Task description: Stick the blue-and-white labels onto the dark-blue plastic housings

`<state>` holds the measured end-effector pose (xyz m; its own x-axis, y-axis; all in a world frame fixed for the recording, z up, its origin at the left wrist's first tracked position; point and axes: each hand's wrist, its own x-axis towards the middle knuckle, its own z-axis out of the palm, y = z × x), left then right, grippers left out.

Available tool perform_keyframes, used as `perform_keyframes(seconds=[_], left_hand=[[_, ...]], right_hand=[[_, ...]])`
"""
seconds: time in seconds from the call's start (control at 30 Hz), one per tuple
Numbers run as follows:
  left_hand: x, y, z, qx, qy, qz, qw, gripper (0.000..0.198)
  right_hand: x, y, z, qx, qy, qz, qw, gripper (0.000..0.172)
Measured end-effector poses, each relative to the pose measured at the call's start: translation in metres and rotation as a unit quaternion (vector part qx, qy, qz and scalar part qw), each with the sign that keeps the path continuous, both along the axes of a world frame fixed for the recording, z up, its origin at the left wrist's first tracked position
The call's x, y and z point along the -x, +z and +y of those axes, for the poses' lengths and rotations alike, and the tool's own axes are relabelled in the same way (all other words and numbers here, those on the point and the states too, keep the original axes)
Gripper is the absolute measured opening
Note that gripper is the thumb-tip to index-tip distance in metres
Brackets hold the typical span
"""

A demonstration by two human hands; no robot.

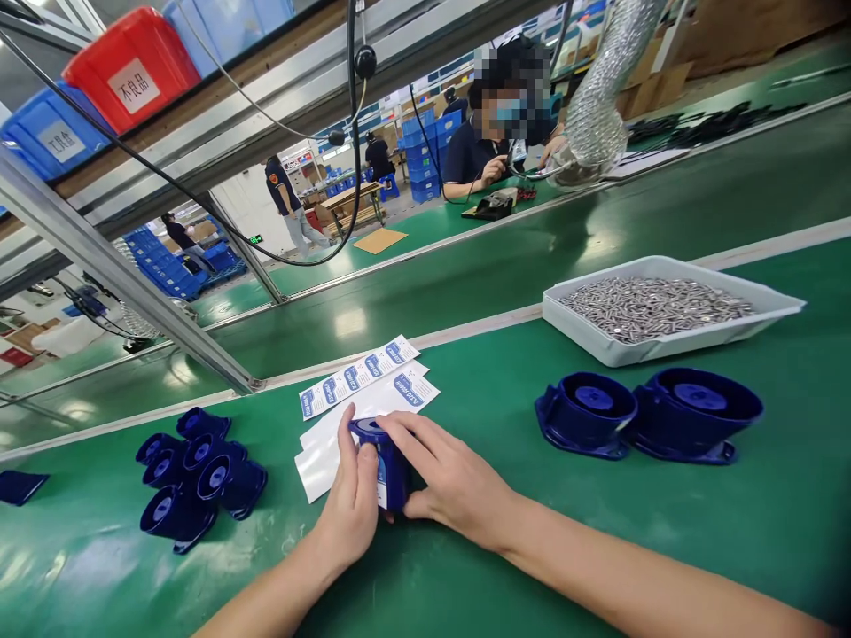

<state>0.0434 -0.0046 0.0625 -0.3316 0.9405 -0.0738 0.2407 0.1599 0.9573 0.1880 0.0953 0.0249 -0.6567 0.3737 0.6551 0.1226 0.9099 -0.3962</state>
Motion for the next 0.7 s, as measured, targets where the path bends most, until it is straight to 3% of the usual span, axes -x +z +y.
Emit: perform_keyframes(seconds=[0.13, 0.47, 0.6, 0.7], left_hand=[[0.0, 0.0, -0.001, 0.044, -0.023, 0.039, 0.998, 0.091], [0.01, -0.003, -0.004, 0.07, -0.094, 0.122, 0.986, 0.097], [0.014, -0.013, -0.005, 0.0, -0.109, 0.145, 0.983, 0.113], [0.019, -0.021, -0.004, -0.054, -0.109, 0.123, 0.985, 0.134]], right_hand=[[-0.002, 0.002, -0.005, 0.021, -0.016, -0.022, 0.999, 0.095], [-0.003, -0.004, 0.0, 0.045, 0.01, -0.019, 0.999, 0.094], [-0.006, -0.001, 0.006, 0.059, 0.023, 0.005, 0.998, 0.089], [-0.007, 0.001, 0.012, 0.122, 0.043, 0.029, 0.991, 0.084]])
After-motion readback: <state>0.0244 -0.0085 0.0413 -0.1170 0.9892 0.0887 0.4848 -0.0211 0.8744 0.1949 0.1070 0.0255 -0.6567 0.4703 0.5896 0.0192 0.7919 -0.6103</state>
